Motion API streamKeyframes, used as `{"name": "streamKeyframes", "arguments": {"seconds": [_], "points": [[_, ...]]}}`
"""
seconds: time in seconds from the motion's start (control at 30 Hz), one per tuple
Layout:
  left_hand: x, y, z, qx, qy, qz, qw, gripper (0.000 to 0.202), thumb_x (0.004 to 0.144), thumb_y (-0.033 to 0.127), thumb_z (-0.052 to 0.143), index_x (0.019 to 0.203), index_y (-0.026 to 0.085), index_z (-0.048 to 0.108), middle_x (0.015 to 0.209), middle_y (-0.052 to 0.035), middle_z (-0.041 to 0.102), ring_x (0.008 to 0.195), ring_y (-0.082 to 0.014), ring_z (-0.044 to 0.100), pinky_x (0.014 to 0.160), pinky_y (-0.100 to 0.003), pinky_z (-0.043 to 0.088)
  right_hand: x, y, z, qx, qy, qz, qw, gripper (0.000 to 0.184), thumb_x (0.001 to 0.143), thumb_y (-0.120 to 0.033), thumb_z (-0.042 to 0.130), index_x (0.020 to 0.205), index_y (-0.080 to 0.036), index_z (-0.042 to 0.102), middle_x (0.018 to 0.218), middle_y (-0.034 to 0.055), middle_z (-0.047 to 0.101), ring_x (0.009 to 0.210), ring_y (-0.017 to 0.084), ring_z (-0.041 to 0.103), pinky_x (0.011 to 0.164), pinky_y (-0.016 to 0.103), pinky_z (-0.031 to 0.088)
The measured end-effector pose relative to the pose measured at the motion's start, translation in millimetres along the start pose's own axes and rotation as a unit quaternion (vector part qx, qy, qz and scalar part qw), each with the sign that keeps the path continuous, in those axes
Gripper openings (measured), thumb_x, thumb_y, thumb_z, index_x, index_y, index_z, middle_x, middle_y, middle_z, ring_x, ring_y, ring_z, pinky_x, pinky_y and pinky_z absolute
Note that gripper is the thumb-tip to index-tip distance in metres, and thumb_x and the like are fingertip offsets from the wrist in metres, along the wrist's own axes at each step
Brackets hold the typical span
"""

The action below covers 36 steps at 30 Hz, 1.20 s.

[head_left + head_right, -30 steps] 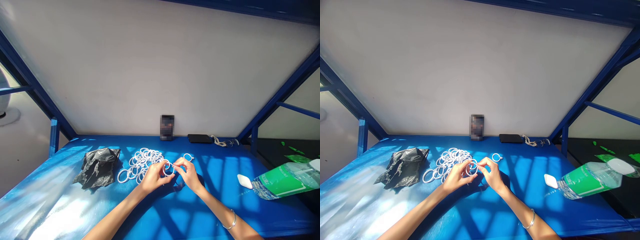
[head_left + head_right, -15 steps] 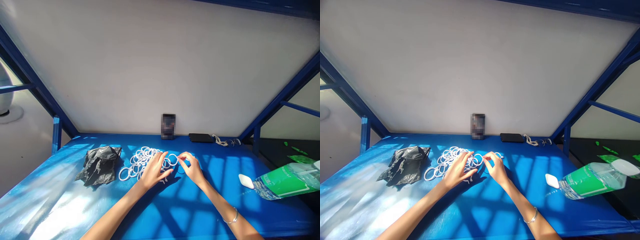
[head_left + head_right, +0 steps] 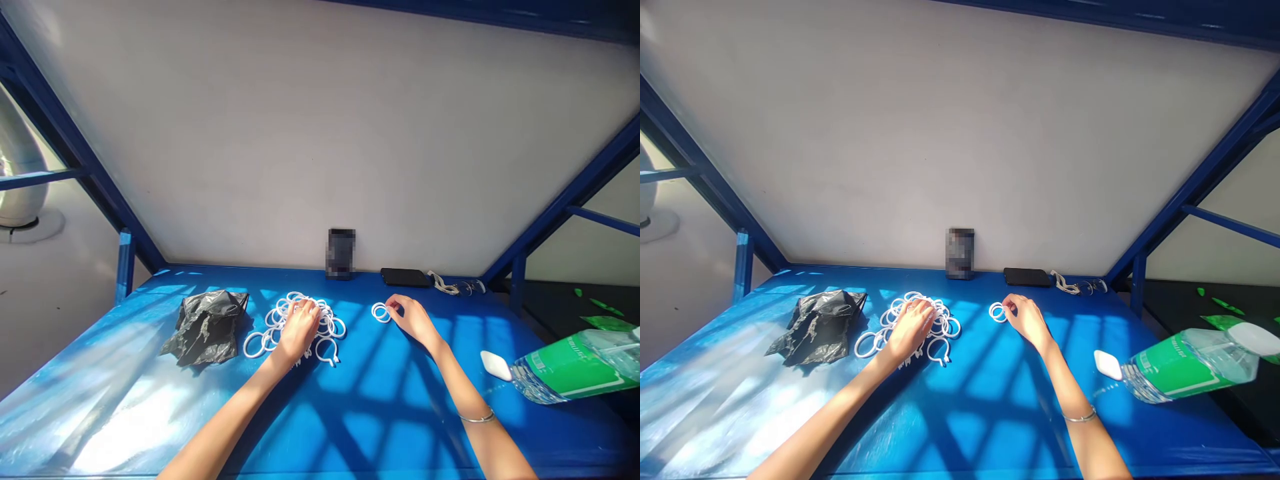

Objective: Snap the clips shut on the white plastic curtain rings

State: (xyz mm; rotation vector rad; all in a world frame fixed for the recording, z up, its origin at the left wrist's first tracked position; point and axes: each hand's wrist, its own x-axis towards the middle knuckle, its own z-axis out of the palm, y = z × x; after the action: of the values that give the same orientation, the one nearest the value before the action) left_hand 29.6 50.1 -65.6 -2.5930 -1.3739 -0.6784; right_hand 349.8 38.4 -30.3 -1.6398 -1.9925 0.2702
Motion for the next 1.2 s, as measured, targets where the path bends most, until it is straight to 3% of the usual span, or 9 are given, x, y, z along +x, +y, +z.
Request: {"name": "streamKeyframes", "arguments": {"seconds": [0.13, 0.23, 0.33, 0.47, 0.57, 0.67, 0.9, 1.0, 1.2], "points": [[2, 2, -1.6, -0.008, 0.016, 0.0, 1.0, 0.017, 0.096, 0.01, 0.043, 0.093, 0.015, 0.059, 0.099, -0.0077, 0.065, 0.098, -0.0244, 0.061, 0.092, -0.044, 0.046, 0, -1, -8, -0.029, -0.029, -0.003, 0.999, 0.017, 0.086, -0.026, 0.05, 0.081, -0.021, 0.066, 0.085, 0.0054, 0.073, 0.079, 0.021, 0.069, 0.065, 0.031, 0.049], [4, 6, -3.9, -0.043, 0.053, 0.009, 0.998, 0.016, 0.097, 0.013, 0.043, 0.094, 0.016, 0.059, 0.109, -0.0102, 0.064, 0.103, -0.0241, 0.061, 0.094, -0.045, 0.048, -1, -8, -8, -0.027, -0.017, -0.017, 0.999, 0.017, 0.089, -0.028, 0.052, 0.083, -0.021, 0.066, 0.087, 0.0064, 0.072, 0.081, 0.023, 0.068, 0.069, 0.033, 0.051], [4, 13, -11.8, -0.111, 0.066, 0.034, 0.991, 0.016, 0.099, 0.018, 0.043, 0.098, 0.016, 0.059, 0.124, -0.0139, 0.06, 0.112, -0.0263, 0.06, 0.095, -0.046, 0.05, -6, -25, 0, 0.031, -0.01, -0.057, 0.998, 0.019, 0.094, -0.033, 0.053, 0.092, -0.021, 0.067, 0.095, 0.0073, 0.072, 0.087, 0.023, 0.068, 0.076, 0.036, 0.054], [3, 28, -27.7, -0.238, 0.027, 0.044, 0.97, 0.019, 0.1, 0.02, 0.038, 0.101, 0.017, 0.057, 0.13, -0.0144, 0.058, 0.114, -0.0244, 0.06, 0.097, -0.041, 0.051, -17, -58, 21, 0.134, -0.015, -0.118, 0.984, 0.023, 0.095, -0.034, 0.057, 0.112, -0.022, 0.066, 0.106, 0.0087, 0.072, 0.096, 0.023, 0.068, 0.085, 0.038, 0.057], [3, 38, -34.4, -0.311, -0.014, 0.037, 0.95, 0.021, 0.101, 0.026, 0.037, 0.096, 0.018, 0.056, 0.11, -0.0116, 0.065, 0.098, -0.0214, 0.063, 0.087, -0.036, 0.051, -25, -77, 35, 0.179, -0.026, -0.159, 0.971, 0.028, 0.095, -0.031, 0.059, 0.121, -0.024, 0.065, 0.113, 0.0095, 0.072, 0.103, 0.024, 0.068, 0.091, 0.041, 0.057], [2, 43, -33.3, -0.373, -0.04, 0.005, 0.927, 0.028, 0.103, 0.033, 0.038, 0.09, 0.018, 0.057, 0.089, -0.008, 0.065, 0.081, -0.0183, 0.06, 0.076, -0.032, 0.048, -29, -83, 44, 0.204, -0.021, -0.183, 0.961, 0.025, 0.097, -0.032, 0.056, 0.115, -0.023, 0.07, 0.107, 0.0089, 0.074, 0.098, 0.024, 0.071, 0.088, 0.04, 0.059], [1, 46, -30.0, -0.491, -0.08, -0.059, 0.865, 0.036, 0.101, 0.045, 0.04, 0.085, 0.018, 0.057, 0.078, -0.0039, 0.064, 0.073, -0.015, 0.06, 0.07, -0.027, 0.046, -30, -83, 45, 0.224, -0.005, -0.162, 0.961, 0.024, 0.098, -0.038, 0.056, 0.104, -0.024, 0.074, 0.093, 0.0061, 0.076, 0.081, 0.021, 0.071, 0.079, 0.036, 0.06], [1, 47, -33.8, -0.503, -0.085, -0.067, 0.857, 0.033, 0.1, 0.047, 0.044, 0.094, 0.017, 0.058, 0.079, -0.0029, 0.064, 0.075, -0.0155, 0.06, 0.072, -0.028, 0.048, -29, -85, 43, 0.232, 0.015, -0.157, 0.96, 0.023, 0.097, -0.039, 0.058, 0.101, -0.023, 0.075, 0.092, 0.0065, 0.076, 0.08, 0.021, 0.071, 0.077, 0.036, 0.06], [-4, 45, -32.5, -0.443, -0.061, -0.038, 0.894, 0.054, 0.089, 0.047, 0.065, 0.133, 0.018, 0.051, 0.111, -0.0083, 0.066, 0.097, -0.0216, 0.063, 0.09, -0.034, 0.05, -29, -87, 40, 0.242, 0.067, -0.154, 0.955, 0.021, 0.097, -0.039, 0.06, 0.095, -0.022, 0.073, 0.091, 0.0071, 0.075, 0.082, 0.022, 0.072, 0.073, 0.034, 0.06]]}}
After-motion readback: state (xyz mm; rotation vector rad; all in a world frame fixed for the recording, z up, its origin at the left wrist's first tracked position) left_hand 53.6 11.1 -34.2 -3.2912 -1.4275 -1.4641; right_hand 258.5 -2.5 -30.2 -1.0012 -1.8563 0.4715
